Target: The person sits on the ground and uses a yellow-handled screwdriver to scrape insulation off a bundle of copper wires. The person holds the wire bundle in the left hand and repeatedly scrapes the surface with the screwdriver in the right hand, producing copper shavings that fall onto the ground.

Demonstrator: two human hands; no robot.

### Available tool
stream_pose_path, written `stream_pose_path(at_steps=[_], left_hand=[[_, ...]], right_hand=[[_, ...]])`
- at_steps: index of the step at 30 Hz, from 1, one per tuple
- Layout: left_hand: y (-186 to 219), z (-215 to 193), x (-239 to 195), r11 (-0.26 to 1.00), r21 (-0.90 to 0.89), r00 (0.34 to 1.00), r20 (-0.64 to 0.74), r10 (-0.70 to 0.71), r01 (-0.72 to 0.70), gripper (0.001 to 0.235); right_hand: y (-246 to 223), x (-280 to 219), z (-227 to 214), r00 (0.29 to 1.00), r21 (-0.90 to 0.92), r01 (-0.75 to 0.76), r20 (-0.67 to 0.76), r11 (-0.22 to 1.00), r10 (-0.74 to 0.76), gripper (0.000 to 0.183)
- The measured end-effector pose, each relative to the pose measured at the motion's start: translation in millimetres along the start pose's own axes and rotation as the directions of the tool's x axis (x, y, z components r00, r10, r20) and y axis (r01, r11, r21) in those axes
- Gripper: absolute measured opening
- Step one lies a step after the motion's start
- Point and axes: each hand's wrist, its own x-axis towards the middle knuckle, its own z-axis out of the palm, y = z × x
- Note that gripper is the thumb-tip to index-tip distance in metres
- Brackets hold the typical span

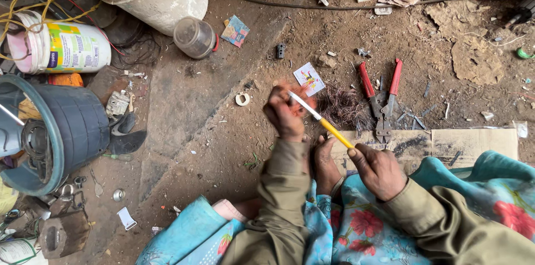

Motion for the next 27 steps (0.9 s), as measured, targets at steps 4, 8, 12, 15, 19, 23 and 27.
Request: stream_pose_path(at_steps=[4,8,12,15,19,23,27], left_hand=[[-3,14,-9,0.983,-0.138,0.992,-0.031,-0.124,0.119,0.054],[-6,7,-8,0.984,0.133,0.986,-0.103,0.131,-0.117,0.065],[-3,-16,6,0.984,0.18,0.988,-0.152,0.02,0.008,0.066],[2,-33,17,0.944,0.322,0.995,-0.044,0.084,-0.066,0.07],[5,-36,22,0.943,0.32,0.995,0.067,0.077,-0.095,0.075],[13,-36,18,0.867,0.463,0.975,0.198,0.104,-0.186,0.088],[24,-42,24,0.722,0.575,0.908,0.375,0.185,-0.384,0.086]], right_hand=[[3,4,0,0.999,0.092,0.036,-0.023,0.995,-0.034,0.033],[0,1,-11,0.992,-0.06,-0.118,0.033,0.991,0.12,0.032],[-1,-6,-37,1.0,-0.249,0.008,-0.001,0.968,-0.008,0.028],[-2,-10,-38,0.999,-0.263,0.0,-0.04,0.965,-0.011,0.028],[-10,-5,-31,0.998,-0.322,-0.014,-0.057,0.947,-0.005,0.028],[-22,-4,-36,0.999,-0.393,-0.05,-0.039,0.918,0.038,0.032],[-31,-7,-50,0.994,-0.436,-0.102,-0.006,0.894,0.11,0.03]])
